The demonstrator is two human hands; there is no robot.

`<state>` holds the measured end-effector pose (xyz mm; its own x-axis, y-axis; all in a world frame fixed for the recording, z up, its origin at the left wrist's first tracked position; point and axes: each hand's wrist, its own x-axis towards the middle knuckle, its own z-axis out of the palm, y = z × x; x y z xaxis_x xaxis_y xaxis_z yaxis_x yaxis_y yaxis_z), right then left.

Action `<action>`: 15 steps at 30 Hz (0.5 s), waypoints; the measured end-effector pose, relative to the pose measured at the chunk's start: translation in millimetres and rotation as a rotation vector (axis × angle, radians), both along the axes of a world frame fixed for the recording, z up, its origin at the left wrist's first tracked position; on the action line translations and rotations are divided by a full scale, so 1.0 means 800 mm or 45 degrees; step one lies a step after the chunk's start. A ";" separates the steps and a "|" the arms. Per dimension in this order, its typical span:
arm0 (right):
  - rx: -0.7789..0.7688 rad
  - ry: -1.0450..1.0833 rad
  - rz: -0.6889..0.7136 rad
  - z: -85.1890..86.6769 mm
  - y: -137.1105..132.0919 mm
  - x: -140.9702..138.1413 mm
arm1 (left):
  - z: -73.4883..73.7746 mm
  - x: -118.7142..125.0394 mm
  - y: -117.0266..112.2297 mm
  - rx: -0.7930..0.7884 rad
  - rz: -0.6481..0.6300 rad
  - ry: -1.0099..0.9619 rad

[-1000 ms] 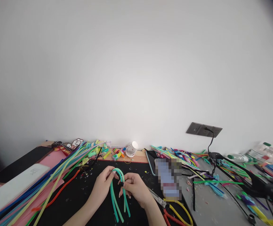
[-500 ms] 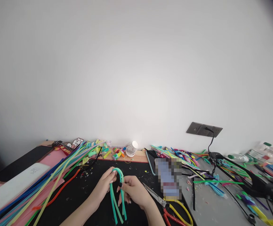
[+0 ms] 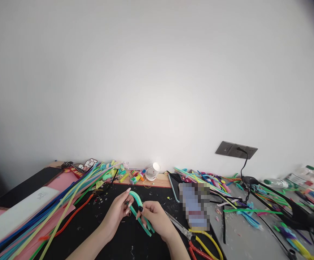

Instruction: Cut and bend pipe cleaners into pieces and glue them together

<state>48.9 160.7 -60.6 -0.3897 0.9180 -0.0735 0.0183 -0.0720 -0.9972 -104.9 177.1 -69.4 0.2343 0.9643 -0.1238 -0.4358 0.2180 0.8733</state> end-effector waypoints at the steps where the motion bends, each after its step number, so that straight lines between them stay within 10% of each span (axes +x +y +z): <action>1: 0.016 0.013 -0.044 0.000 0.001 0.001 | 0.001 0.001 0.000 0.009 -0.024 0.010; 15: -0.082 0.216 -0.322 -0.007 0.011 0.013 | -0.007 -0.013 0.009 0.086 0.205 0.250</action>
